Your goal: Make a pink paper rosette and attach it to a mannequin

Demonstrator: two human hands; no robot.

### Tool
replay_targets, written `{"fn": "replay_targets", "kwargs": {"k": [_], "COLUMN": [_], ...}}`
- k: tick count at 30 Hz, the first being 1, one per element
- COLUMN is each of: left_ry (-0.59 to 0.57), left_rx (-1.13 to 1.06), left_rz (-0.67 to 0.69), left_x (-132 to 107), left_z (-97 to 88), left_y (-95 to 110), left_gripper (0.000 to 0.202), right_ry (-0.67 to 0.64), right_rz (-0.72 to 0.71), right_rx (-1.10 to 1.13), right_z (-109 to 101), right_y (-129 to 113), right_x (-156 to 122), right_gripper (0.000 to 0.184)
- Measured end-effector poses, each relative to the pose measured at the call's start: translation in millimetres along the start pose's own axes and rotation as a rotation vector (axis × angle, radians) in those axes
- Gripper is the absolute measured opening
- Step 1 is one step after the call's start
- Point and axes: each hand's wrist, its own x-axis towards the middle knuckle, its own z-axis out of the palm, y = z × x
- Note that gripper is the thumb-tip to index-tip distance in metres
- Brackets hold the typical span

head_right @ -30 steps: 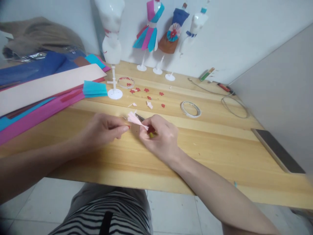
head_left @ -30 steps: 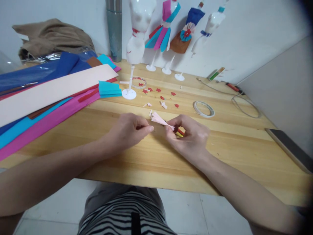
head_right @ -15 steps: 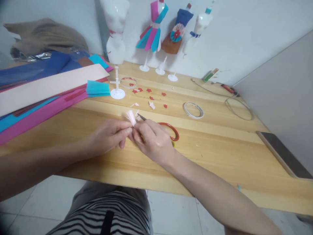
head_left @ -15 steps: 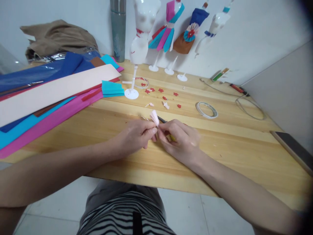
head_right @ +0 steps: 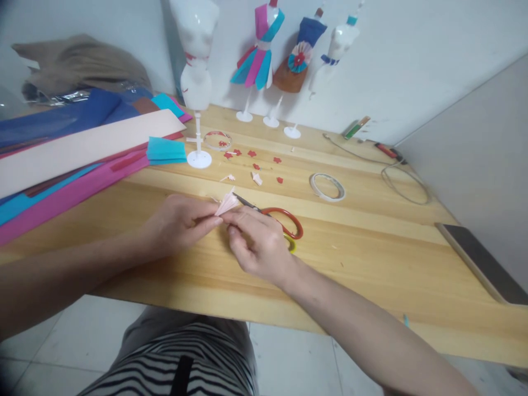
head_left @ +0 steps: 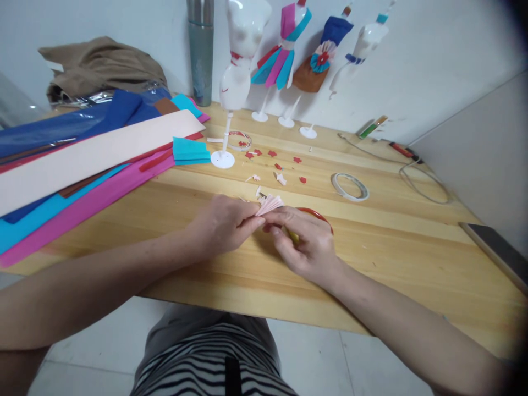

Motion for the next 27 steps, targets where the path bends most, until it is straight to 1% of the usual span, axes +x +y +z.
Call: {"fn": "replay_targets", "kwargs": {"k": [2,4,6,8,9,10,12,13,14,15,18,21,23,27], "left_ry": [-0.006,-0.025,-0.085,-0.155,-0.174,-0.177,-0.145,-0.131,-0.125,-0.123,-0.139,-0.147,-0.132,-0.079], "left_rx": [0.077,0.137,0.208,0.293,0.334,0.373,0.439,0.466,0.491,0.513,0.567,0.593,0.590,0.593], "left_rz": [0.056,0.084,0.097,0.111,0.123,0.135,0.169,0.192,0.213,0.235,0.289,0.323,0.332,0.357], "left_x": [0.0,0.0,0.2,0.3,0.2,-0.1,-1.3,-2.0,-2.6,-3.2,-3.6,-3.0,-2.8,-3.7], "left_z": [0.5,0.6,0.0,-1.2,-1.8,-2.5,-4.2,-5.2,-6.5,-8.0,-12.0,-12.2,-9.9,-5.5], "left_y": [-1.8,-2.8,-2.3,-0.8,0.1,1.0,2.7,3.5,4.3,5.2,7.6,8.6,8.2,6.5], "left_gripper": [0.027,0.026,0.024,0.023,0.022,0.021,0.022,0.022,0.022,0.023,0.022,0.025,0.028,0.031], "right_ry": [-0.009,-0.022,0.002,0.042,0.047,0.037,-0.017,-0.045,-0.067,-0.078,-0.063,-0.027,-0.012,0.012], "right_rz": [0.007,0.041,0.133,0.249,0.297,0.331,0.358,0.363,0.365,0.365,0.342,0.295,0.269,0.288], "right_rx": [-0.010,-0.037,-0.040,0.014,0.060,0.109,0.187,0.206,0.209,0.202,0.167,0.137,0.110,0.086], "right_z": [-0.6,-1.3,-2.3,-3.1,-3.3,-3.2,-2.7,-2.4,-2.1,-2.0,-2.4,-2.7,-2.3,-1.0], "right_y": [0.1,1.3,3.8,7.1,8.7,10.2,12.1,12.3,11.9,11.1,7.3,4.2,3.6,5.8], "right_x": [-0.1,-0.6,-1.2,-1.7,-1.9,-2.2,-2.6,-2.8,-2.9,-2.8,-2.3,-2.3,-3.0,-5.5], "right_gripper": [0.025,0.015,0.008,0.011,0.015,0.026,0.051,0.055,0.053,0.046,0.029,0.021,0.016,0.011]}}
